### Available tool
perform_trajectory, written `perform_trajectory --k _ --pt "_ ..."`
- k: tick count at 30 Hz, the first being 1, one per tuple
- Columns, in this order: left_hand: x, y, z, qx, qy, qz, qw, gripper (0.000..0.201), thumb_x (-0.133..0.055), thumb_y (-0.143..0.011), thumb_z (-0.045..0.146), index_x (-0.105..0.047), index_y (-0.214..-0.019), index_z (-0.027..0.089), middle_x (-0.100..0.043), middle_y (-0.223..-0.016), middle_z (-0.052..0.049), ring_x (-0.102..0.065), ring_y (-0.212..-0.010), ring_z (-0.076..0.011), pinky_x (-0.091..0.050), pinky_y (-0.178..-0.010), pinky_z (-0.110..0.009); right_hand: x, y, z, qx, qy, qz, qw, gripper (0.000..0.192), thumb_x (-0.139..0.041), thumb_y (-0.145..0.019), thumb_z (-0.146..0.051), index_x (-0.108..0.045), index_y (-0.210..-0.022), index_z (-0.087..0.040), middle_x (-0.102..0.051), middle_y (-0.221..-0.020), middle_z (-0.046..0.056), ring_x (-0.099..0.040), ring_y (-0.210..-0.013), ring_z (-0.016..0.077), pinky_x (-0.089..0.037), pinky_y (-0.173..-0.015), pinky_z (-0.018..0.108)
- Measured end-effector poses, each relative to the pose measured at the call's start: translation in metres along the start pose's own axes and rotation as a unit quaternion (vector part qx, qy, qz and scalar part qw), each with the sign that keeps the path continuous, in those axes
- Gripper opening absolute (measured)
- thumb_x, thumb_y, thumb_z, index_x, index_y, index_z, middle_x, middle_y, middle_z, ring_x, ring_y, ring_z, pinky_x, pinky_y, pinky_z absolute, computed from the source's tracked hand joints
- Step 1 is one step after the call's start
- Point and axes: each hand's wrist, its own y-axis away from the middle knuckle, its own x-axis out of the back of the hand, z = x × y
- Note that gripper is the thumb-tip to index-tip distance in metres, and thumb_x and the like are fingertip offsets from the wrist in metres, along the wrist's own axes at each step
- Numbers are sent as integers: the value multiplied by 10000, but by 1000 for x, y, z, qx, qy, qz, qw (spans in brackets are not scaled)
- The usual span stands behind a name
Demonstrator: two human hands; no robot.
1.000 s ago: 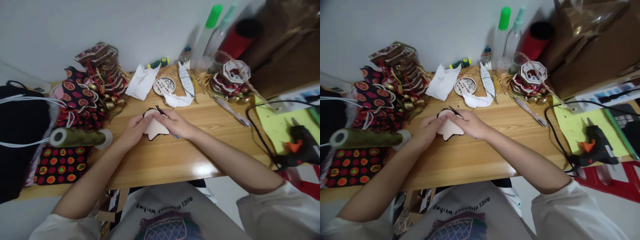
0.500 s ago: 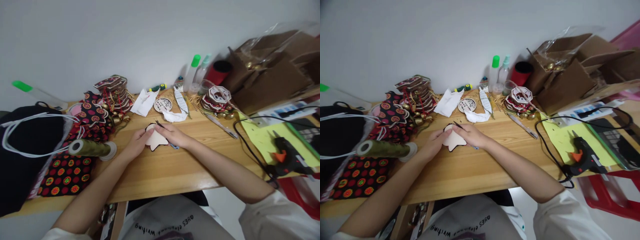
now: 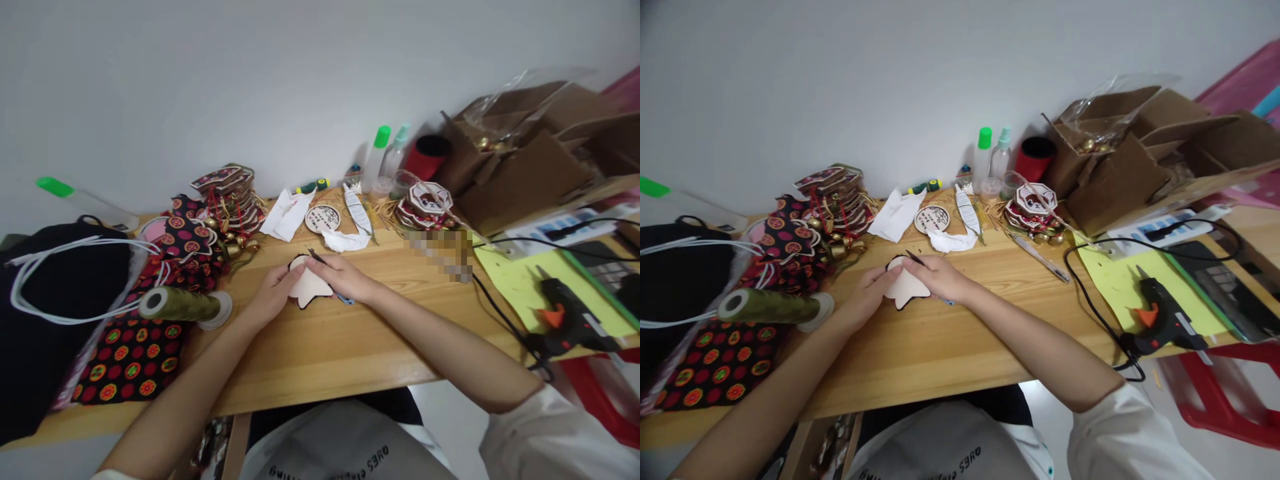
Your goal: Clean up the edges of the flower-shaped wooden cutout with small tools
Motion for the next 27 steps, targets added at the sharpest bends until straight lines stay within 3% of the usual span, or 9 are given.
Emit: perform_trajectory --k 27 --pt "0 0 -1 -41 -31 -2 999 432 -534 -667 577 -473 -536 170 -427 -461 40 -367 -448 -86 -294 -416 -213 -2 1 -1 -13 2 14 1000 359 -432 -871 -469 -530 -767 -139 -489 -542 -33 -447 -404 56 -345 -332 162"
